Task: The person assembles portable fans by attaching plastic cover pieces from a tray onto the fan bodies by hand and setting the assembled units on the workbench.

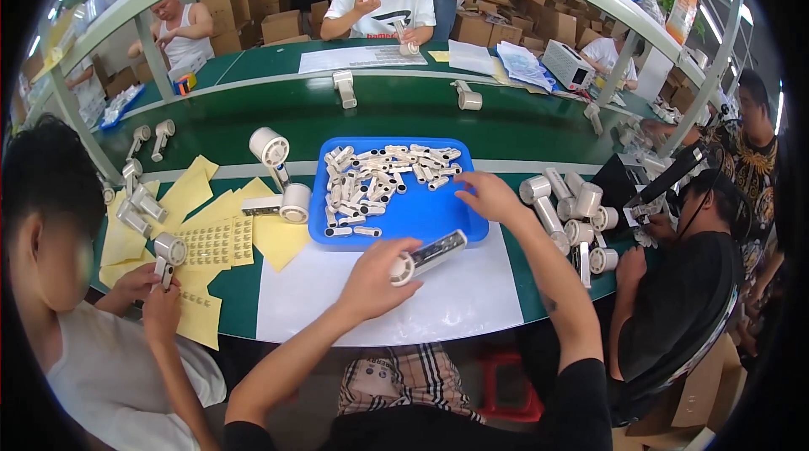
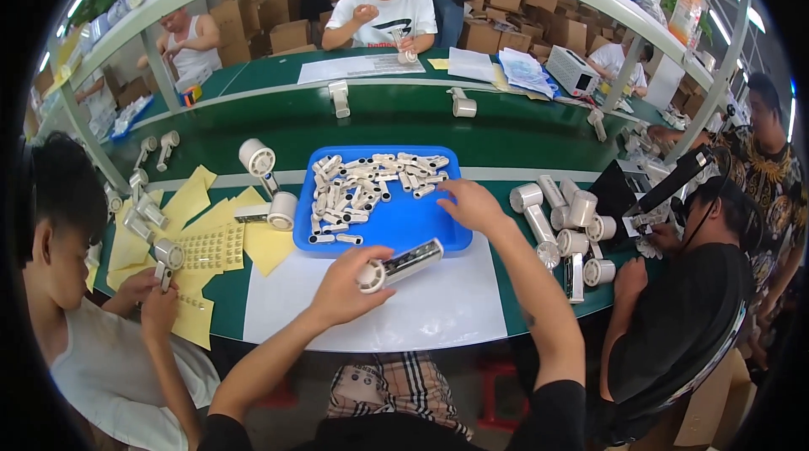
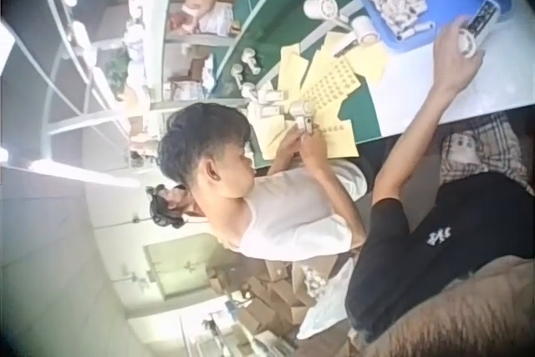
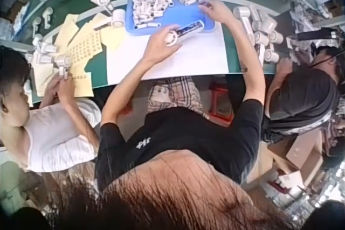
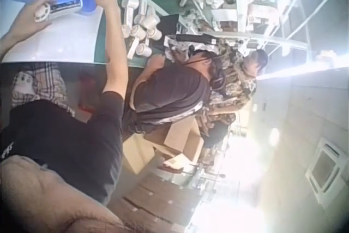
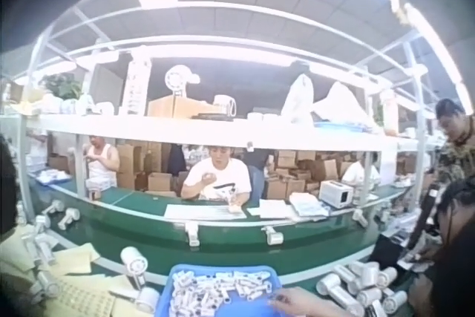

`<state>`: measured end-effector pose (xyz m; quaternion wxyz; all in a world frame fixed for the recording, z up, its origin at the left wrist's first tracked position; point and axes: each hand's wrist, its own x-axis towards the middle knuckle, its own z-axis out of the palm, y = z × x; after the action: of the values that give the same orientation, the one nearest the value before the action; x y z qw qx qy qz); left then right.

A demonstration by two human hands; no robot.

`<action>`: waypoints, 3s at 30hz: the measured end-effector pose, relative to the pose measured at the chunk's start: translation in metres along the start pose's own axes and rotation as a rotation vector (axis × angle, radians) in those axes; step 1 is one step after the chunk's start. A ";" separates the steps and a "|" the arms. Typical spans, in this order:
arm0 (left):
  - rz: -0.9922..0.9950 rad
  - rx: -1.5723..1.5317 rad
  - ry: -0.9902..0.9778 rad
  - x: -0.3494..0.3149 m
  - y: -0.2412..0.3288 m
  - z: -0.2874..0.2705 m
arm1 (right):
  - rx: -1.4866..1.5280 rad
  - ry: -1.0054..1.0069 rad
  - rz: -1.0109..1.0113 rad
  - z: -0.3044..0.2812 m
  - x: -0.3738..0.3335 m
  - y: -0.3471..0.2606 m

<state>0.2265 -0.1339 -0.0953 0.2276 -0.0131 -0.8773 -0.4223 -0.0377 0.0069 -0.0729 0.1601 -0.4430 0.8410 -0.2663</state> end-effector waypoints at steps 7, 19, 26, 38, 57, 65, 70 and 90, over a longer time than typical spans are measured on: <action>-0.042 0.078 -0.248 -0.014 -0.007 -0.027 | -0.490 0.286 -0.198 0.042 0.045 0.019; -0.052 0.049 -0.103 -0.029 -0.021 -0.022 | 0.178 0.177 -0.221 0.035 -0.040 -0.054; 0.020 0.068 -0.030 -0.021 -0.011 -0.010 | 0.107 0.106 -0.467 0.074 -0.088 -0.058; 0.043 0.150 -0.013 -0.018 -0.019 -0.004 | 0.112 0.130 -0.418 0.088 -0.091 -0.062; -0.006 0.104 -0.083 -0.016 -0.021 -0.004 | 0.032 0.105 -0.411 0.075 -0.104 -0.073; 0.107 0.151 -0.074 -0.020 -0.028 -0.003 | -0.030 0.202 -0.492 0.086 -0.112 -0.076; 0.074 0.143 -0.053 -0.015 -0.028 -0.001 | -0.099 0.262 -0.494 0.086 -0.111 -0.076; -0.057 0.376 -0.170 -0.036 0.005 0.010 | 0.127 0.052 -0.433 0.111 -0.128 -0.059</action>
<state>0.2558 -0.1171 -0.1116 0.1390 0.0190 -0.9567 -0.2550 0.1283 0.0515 -0.1237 0.1049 -0.5954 0.7115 -0.3581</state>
